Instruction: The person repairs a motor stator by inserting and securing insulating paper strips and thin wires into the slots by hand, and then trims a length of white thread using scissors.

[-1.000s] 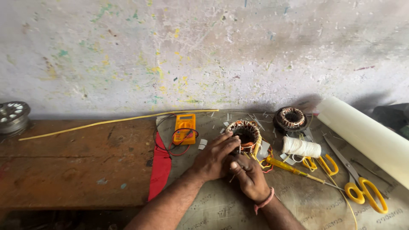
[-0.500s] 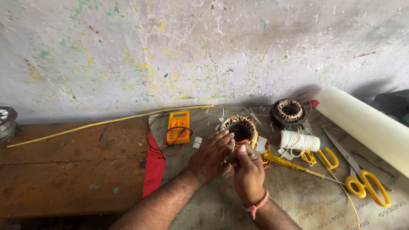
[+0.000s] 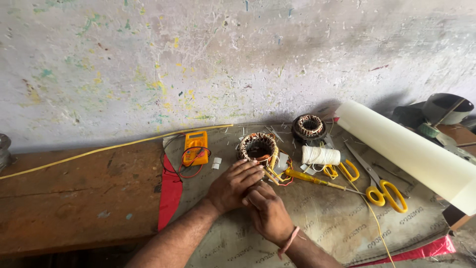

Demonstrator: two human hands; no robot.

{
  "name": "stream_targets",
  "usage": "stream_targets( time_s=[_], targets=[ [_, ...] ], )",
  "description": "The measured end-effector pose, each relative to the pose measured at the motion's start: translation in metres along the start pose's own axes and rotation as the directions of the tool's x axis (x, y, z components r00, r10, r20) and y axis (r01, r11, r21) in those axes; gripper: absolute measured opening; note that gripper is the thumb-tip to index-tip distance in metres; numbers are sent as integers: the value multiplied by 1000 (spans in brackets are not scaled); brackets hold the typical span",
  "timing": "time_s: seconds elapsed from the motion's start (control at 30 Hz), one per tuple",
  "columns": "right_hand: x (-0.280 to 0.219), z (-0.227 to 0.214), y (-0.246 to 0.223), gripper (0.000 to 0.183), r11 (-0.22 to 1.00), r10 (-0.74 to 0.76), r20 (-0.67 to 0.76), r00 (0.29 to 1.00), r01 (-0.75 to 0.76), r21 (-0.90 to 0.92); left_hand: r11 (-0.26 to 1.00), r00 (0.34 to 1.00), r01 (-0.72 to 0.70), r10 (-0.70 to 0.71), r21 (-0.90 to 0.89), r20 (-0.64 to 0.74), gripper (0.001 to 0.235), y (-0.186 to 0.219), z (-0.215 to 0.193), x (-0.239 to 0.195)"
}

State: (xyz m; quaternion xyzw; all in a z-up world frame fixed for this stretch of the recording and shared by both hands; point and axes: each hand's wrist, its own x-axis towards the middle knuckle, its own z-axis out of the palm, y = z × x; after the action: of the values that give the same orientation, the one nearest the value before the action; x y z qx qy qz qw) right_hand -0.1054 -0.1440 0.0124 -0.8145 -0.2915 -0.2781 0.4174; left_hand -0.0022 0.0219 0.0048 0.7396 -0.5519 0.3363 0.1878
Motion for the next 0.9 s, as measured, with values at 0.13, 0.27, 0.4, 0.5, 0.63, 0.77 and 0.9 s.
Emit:
stream_targets(
  time_s=[0.13,0.27,0.4,0.5,0.63,0.77,0.9],
  targets=[
    [-4,-20,-10,7,993,-73,-51,996,68,-98,993,994,112,-112,-21,-5,29,11,0,-2],
    [-16,-36,3,17,972,-9,-128,992,-21,-235,989,989,150,-150,19,4,14,11,2,-7],
    [-11,-73,45,28,929,23,-244,969,-111,-354,989,990,137,-135,-49,33,16,14,3,-13],
    [-5,-91,68,31,767,276,-74,958,-266,-584,966,976,212,-201,-148,84,10,15,4,-15],
    [-8,-103,92,37,643,421,98,902,-221,-733,944,960,278,-265,-180,95,12,15,6,-16],
    [-9,-115,117,22,609,405,74,911,-209,-765,932,950,312,-299,-187,92,11,16,6,-17],
    [-7,-110,110,21,472,353,-66,933,-238,-849,935,954,300,-291,-189,73,10,14,6,-16]
  ],
)
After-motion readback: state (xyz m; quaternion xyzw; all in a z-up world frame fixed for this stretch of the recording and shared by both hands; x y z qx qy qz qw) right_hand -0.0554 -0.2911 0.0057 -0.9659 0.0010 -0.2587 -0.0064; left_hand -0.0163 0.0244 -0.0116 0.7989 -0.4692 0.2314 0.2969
